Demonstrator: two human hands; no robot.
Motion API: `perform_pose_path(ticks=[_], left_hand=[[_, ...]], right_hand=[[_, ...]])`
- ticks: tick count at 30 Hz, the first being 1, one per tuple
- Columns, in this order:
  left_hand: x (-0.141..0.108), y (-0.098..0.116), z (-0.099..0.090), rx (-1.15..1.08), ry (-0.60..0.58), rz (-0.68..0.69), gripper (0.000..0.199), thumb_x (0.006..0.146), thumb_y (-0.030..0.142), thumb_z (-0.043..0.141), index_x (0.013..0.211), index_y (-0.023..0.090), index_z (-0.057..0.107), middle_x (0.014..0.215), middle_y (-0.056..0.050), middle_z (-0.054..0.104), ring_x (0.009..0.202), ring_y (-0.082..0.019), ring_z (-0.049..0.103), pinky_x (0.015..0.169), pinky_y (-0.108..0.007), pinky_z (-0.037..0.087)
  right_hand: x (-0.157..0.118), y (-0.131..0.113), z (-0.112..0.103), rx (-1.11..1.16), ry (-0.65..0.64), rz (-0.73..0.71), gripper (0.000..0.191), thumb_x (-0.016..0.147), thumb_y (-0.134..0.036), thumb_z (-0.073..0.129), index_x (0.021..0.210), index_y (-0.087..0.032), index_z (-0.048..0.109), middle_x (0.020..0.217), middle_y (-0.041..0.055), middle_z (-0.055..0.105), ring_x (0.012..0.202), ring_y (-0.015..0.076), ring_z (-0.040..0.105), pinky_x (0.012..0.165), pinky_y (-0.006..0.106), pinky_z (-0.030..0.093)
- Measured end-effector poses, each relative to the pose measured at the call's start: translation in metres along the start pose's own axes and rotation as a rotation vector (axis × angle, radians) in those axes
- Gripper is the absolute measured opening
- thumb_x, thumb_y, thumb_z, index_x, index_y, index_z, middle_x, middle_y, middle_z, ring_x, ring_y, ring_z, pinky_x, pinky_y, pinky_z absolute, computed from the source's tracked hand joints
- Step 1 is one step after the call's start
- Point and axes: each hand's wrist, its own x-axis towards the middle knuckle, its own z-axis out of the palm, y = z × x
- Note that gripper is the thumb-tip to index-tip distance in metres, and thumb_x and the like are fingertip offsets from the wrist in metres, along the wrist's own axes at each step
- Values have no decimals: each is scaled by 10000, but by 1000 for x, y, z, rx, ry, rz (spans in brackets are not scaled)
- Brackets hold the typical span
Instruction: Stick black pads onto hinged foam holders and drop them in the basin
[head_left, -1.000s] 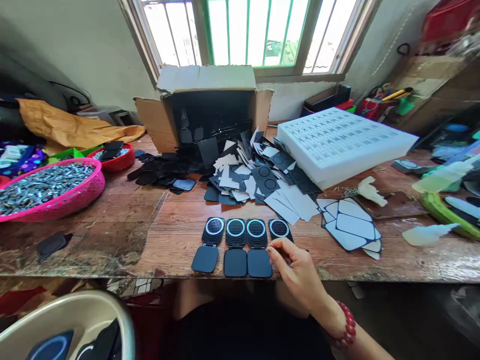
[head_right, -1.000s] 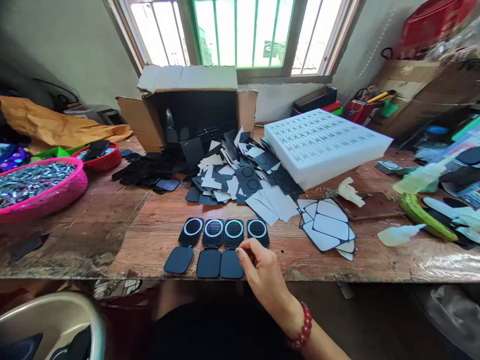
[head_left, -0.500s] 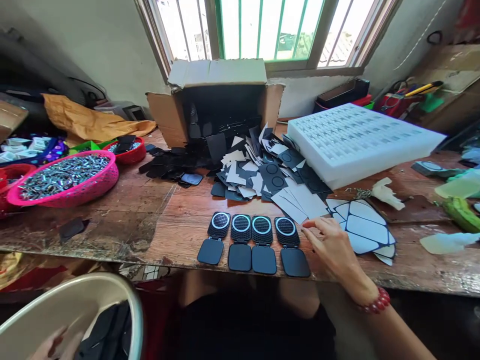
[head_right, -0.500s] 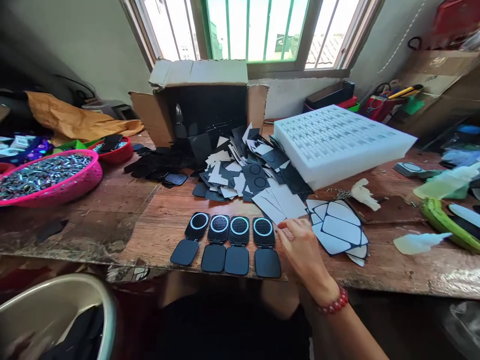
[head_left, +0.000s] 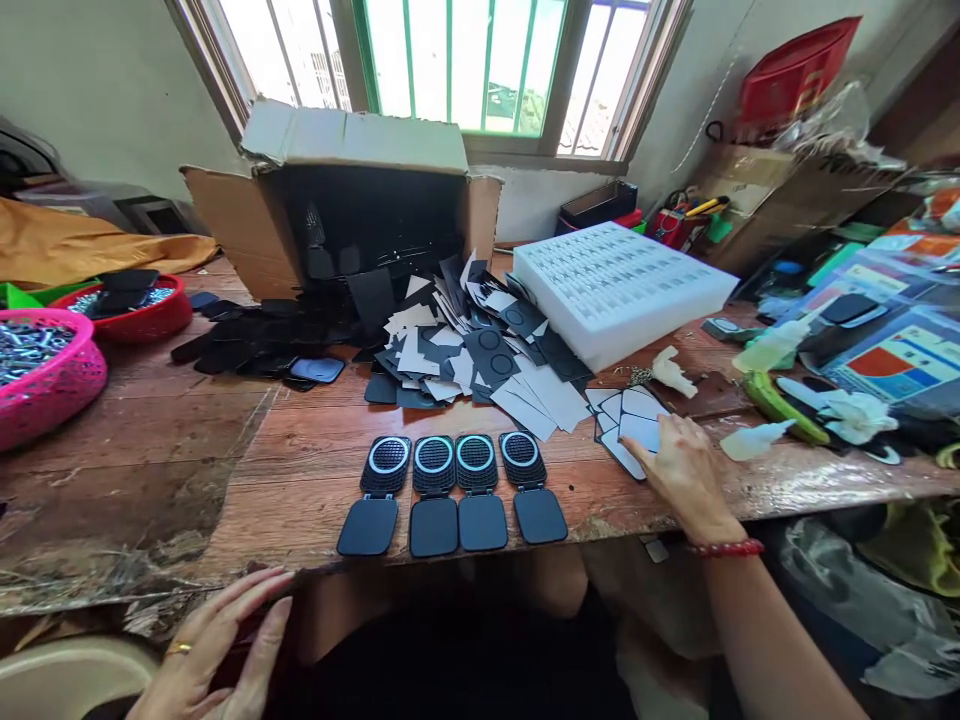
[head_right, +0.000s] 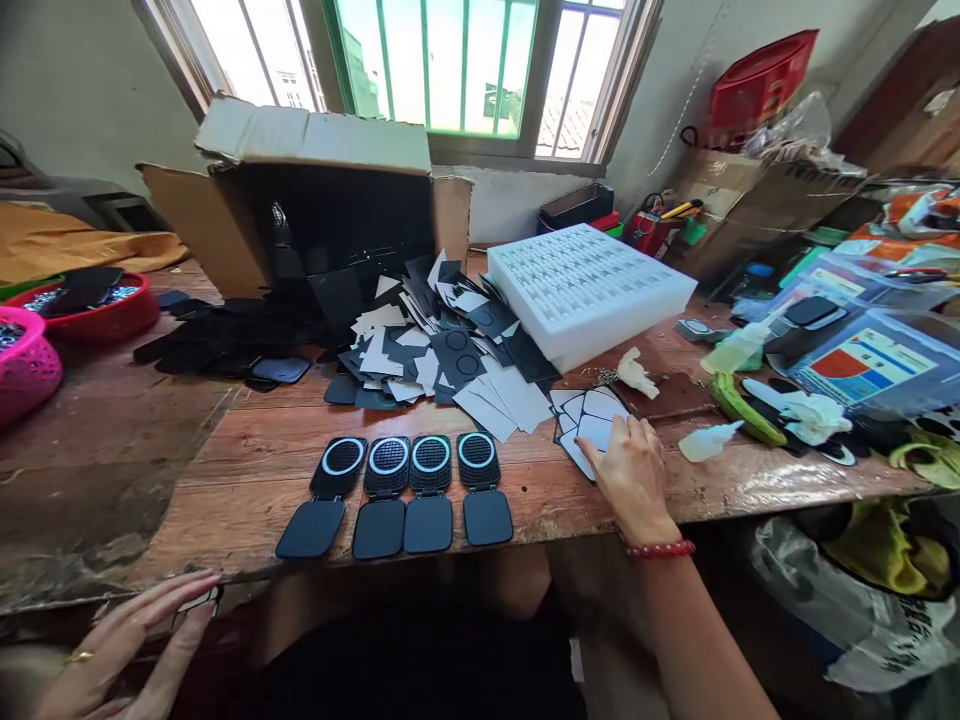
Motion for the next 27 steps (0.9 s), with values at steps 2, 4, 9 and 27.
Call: perform_pose_path(ticks=[2,4,9,27], left_hand=[[3,12,7,-2,-23,16,295,864,498,616,1055,293,709,1104,-32,718,1033,-276,660,998,-430,520],[7,23,12,-27,-47,26,279,883,496,590,1047,302,706,1091,-22,716,1012,-259,669,962,-406,538],[13,48,15,-107,-60,-35,217,905,437,592,1051,317,699,1107,-3,700,1004,-229,670,1002,-388,515],[28,68,43,-250,-24,-68,222,903,399,596,1000,258,738,1097,-70,705,1009,-235,684,764,-299,601]], right_hand=[[-1,6,5,-17,-110,20,395,886,-452,561,989,-84,661,972,230,696,978,351,618,837,428,475],[-3,6,10,1,-161,22,360,906,-434,532,928,-105,678,907,207,709,899,327,643,777,392,477],[-4,4,11,24,-126,55,342,930,-330,445,937,-120,716,896,187,731,842,300,667,758,374,471],[50,-100,11,286,-153,-320,156,877,-227,581,913,-163,719,998,133,744,954,268,676,876,376,494]])
